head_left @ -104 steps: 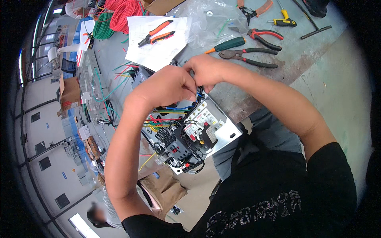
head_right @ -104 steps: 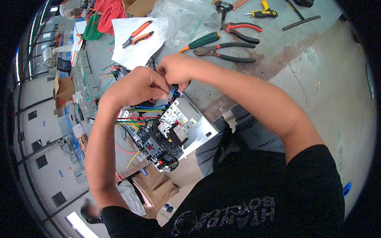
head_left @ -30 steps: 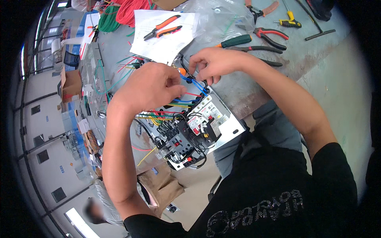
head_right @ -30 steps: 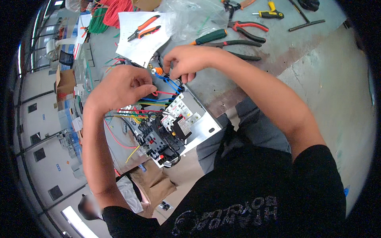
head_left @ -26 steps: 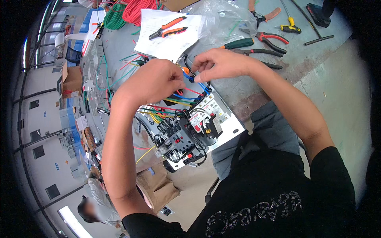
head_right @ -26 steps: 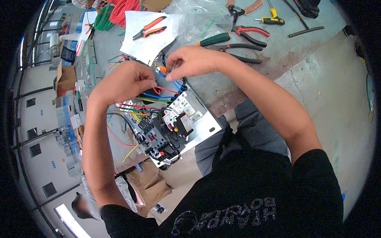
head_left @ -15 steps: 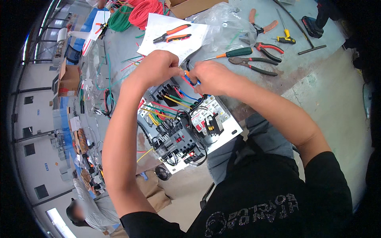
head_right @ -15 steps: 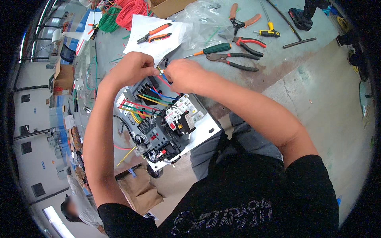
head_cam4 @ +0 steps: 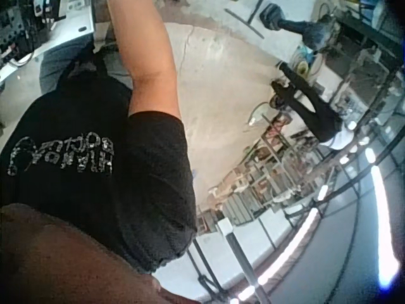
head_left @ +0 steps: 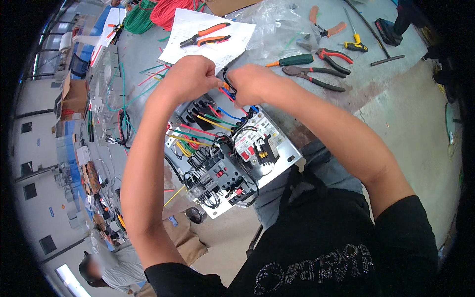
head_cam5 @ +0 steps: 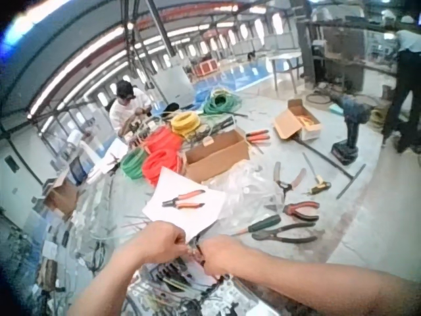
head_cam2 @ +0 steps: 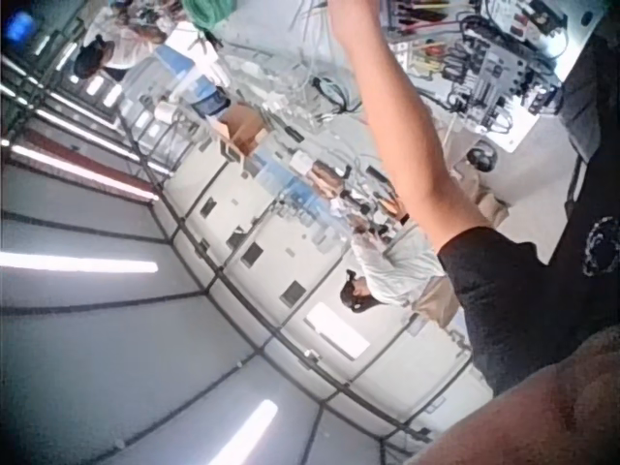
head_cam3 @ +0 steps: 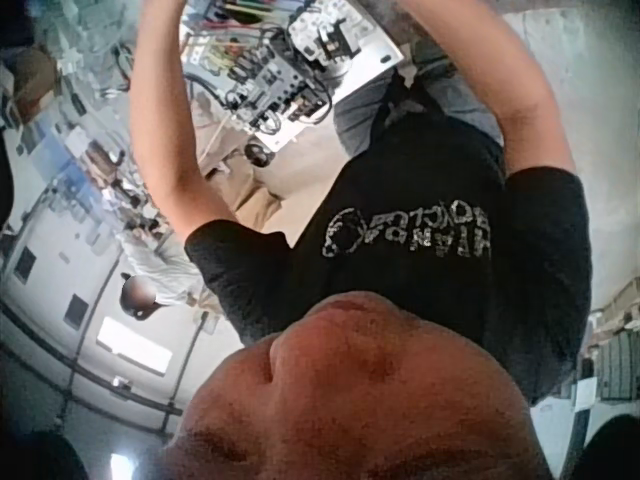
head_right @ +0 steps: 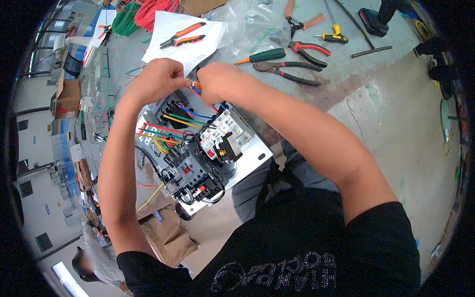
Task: The person strips and connects multiple colored wires to terminals on an electrical panel using pliers and a screwdriver. They repeatedly cut wire ends, strip insulation, and tighten connections on circuit breakers and terminal blocks.
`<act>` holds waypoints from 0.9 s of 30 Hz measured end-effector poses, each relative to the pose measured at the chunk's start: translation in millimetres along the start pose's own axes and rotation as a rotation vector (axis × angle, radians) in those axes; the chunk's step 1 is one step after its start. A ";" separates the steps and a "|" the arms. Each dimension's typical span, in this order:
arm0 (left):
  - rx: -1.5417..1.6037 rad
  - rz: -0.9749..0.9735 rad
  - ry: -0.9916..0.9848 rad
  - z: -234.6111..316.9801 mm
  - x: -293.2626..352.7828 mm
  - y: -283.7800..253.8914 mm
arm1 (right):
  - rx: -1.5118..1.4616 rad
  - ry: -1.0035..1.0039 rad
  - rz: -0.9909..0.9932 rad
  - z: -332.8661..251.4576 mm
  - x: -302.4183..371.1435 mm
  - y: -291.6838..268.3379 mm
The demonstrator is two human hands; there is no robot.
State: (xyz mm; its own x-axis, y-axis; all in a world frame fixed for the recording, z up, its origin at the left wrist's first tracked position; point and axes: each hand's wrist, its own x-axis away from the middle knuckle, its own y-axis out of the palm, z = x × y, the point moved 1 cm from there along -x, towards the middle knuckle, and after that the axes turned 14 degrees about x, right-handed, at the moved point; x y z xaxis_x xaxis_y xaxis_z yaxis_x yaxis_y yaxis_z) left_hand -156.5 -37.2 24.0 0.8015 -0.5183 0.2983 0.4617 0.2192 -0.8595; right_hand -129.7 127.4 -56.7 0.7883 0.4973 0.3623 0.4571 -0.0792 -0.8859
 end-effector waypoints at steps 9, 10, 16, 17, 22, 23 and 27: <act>0.369 -0.410 -0.162 36.3 16.6 -13.4 | 0.006 -0.047 0.009 4.9 -7.5 2.9; 0.426 -0.450 -0.198 34.1 14.0 -14.4 | 0.001 -0.047 0.008 7.2 -8.2 2.9; 0.734 -0.572 -0.286 5.0 1.9 -12.5 | -0.049 -0.066 0.010 9.4 -8.5 5.5; 0.766 -0.576 -0.307 0.3 0.6 -11.8 | -0.062 -0.068 0.007 10.1 -7.6 5.8; 1.018 -0.550 -0.357 -11.7 4.1 -4.1 | -0.067 -0.053 0.014 10.8 -2.5 3.0; 1.057 -0.552 -0.340 -14.4 5.0 -0.6 | -0.065 -0.052 0.016 9.4 0.5 1.2; 1.129 -0.583 -0.270 -24.5 9.3 8.4 | -0.077 -0.031 0.010 7.4 6.8 -2.1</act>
State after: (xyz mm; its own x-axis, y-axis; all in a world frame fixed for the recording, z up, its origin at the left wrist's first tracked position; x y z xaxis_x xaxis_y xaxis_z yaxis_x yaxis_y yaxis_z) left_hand -154.5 -60.4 9.4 0.3651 -0.6194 0.6950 0.7231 0.6589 0.2074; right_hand -128.4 137.4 -54.4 0.7801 0.5229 0.3436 0.4810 -0.1501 -0.8638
